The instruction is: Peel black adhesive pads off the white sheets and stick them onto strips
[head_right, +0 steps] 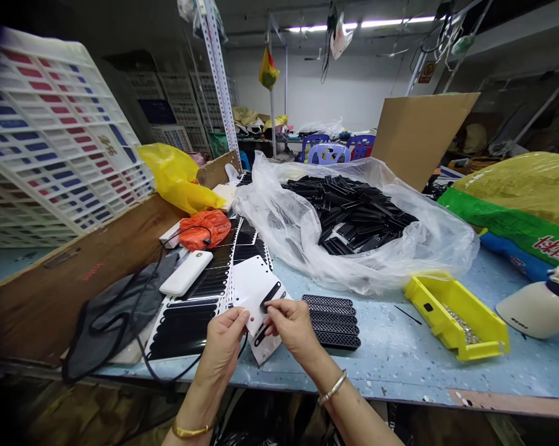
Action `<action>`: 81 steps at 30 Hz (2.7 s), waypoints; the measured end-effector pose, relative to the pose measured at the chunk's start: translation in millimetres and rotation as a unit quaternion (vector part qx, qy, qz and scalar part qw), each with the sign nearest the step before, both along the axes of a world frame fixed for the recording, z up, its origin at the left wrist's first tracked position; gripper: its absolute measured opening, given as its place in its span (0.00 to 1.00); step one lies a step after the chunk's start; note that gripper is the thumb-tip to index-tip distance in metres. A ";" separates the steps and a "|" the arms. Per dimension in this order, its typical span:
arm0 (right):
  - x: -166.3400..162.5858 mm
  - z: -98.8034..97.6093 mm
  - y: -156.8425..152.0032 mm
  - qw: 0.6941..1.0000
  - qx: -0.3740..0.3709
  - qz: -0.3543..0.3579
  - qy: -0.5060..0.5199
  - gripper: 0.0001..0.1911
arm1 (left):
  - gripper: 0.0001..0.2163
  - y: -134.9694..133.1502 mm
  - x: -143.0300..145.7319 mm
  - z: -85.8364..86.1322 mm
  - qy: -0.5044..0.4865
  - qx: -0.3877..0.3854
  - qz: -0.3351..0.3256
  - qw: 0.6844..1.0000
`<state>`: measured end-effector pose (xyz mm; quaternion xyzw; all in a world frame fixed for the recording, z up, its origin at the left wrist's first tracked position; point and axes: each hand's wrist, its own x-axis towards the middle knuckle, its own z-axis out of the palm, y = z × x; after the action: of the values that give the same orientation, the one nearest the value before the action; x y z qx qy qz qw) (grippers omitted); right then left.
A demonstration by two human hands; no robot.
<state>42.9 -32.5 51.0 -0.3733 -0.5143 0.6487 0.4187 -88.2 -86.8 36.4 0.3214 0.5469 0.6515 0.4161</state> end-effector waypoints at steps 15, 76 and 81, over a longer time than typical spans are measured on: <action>156.9 35.7 6.3 0.984 0.034 -0.161 0.065 0.11 | 0.24 13.7 -63.4 19.0 0.499 -0.171 0.255 0.811; 192.8 19.7 -52.8 0.903 0.299 0.002 -0.309 0.05 | 0.08 -19.4 85.0 -6.5 0.226 -0.156 -0.244 0.930; 210.4 10.7 -35.0 0.897 0.287 -0.042 -0.333 0.04 | 0.12 0.8 69.0 -20.1 0.310 -0.094 -0.092 0.941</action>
<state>253.3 -67.5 61.6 -0.4526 -0.7714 0.2919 0.3390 -19.1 -86.1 16.3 0.5164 0.6753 0.4241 0.3121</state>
